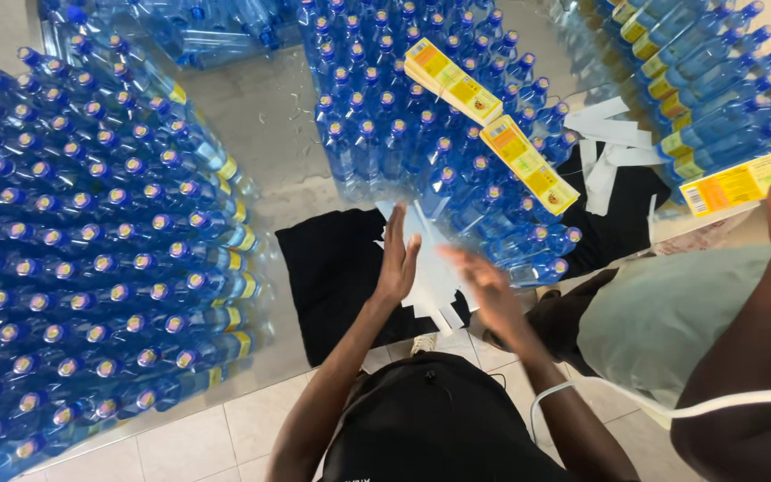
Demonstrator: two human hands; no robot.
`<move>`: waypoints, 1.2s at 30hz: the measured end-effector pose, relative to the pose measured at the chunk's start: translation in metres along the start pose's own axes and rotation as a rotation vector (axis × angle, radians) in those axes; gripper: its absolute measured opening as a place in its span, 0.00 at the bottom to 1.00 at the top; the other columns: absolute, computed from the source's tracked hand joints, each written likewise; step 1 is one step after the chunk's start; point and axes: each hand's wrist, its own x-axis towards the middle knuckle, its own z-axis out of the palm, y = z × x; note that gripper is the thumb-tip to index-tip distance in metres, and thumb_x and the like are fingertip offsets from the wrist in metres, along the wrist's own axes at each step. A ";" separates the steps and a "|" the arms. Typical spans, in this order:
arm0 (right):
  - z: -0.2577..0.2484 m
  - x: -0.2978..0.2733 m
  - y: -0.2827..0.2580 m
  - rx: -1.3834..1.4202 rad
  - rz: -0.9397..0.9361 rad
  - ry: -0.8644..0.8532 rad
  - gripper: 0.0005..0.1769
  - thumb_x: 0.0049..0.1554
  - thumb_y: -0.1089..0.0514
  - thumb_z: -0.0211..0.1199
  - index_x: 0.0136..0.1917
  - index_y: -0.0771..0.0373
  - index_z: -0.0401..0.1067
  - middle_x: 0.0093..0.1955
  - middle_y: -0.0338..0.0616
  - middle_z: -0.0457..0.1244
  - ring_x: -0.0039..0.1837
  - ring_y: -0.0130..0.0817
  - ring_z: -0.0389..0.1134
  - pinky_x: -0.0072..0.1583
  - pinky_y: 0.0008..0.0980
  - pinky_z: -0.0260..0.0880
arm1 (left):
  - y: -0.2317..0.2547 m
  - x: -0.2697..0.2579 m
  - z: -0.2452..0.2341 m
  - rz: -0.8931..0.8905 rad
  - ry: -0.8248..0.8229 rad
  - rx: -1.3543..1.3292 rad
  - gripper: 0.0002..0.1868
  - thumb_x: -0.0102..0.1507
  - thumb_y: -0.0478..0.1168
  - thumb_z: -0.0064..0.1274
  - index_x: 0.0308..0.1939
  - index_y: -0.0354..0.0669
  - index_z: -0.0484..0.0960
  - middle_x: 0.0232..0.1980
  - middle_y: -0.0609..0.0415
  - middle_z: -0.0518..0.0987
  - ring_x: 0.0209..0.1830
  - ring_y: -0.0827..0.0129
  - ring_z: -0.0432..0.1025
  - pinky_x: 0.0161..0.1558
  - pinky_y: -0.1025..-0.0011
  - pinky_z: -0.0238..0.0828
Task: The person stands at a table and applies yellow labels to clear plastic bottles. They pick up a bottle, peel a label from a sheet, and wrap it around the bottle's body before placing it back on the table among many other bottles.
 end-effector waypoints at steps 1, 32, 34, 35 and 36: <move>-0.030 0.010 0.012 -0.255 -0.206 0.191 0.23 0.68 0.49 0.60 0.74 0.52 0.78 0.72 0.40 0.71 0.76 0.39 0.70 0.78 0.44 0.66 | -0.005 0.011 0.006 -0.101 0.018 -0.038 0.41 0.79 0.61 0.36 0.89 0.44 0.46 0.89 0.37 0.46 0.89 0.36 0.40 0.85 0.41 0.42; -0.071 0.032 0.004 -0.349 -0.498 0.673 0.10 0.67 0.76 0.70 0.60 0.70 0.83 0.54 0.62 0.73 0.53 0.58 0.76 0.60 0.54 0.77 | 0.019 -0.041 -0.071 -0.717 0.631 -0.119 0.41 0.60 0.55 0.77 0.70 0.43 0.76 0.61 0.41 0.78 0.60 0.50 0.77 0.62 0.50 0.76; -0.024 0.016 -0.011 -0.118 -0.267 0.585 0.12 0.66 0.72 0.69 0.62 0.70 0.80 0.56 0.63 0.72 0.53 0.52 0.75 0.59 0.53 0.79 | -0.014 -0.071 -0.063 -0.787 0.619 -0.062 0.42 0.57 0.56 0.78 0.69 0.45 0.77 0.61 0.41 0.80 0.61 0.48 0.78 0.62 0.49 0.76; -0.002 0.008 -0.020 0.103 -0.038 0.496 0.15 0.65 0.67 0.68 0.65 0.69 0.78 0.58 0.64 0.70 0.53 0.47 0.75 0.58 0.52 0.80 | -0.030 -0.084 -0.059 -0.853 0.594 -0.008 0.44 0.54 0.58 0.80 0.68 0.46 0.78 0.60 0.41 0.82 0.62 0.45 0.79 0.62 0.48 0.75; 0.011 0.009 -0.009 0.103 -0.039 0.490 0.15 0.65 0.67 0.68 0.65 0.69 0.78 0.58 0.64 0.70 0.53 0.47 0.75 0.58 0.52 0.80 | -0.040 -0.092 -0.057 -0.854 0.600 -0.008 0.44 0.54 0.58 0.80 0.68 0.46 0.78 0.60 0.41 0.82 0.62 0.45 0.79 0.62 0.48 0.75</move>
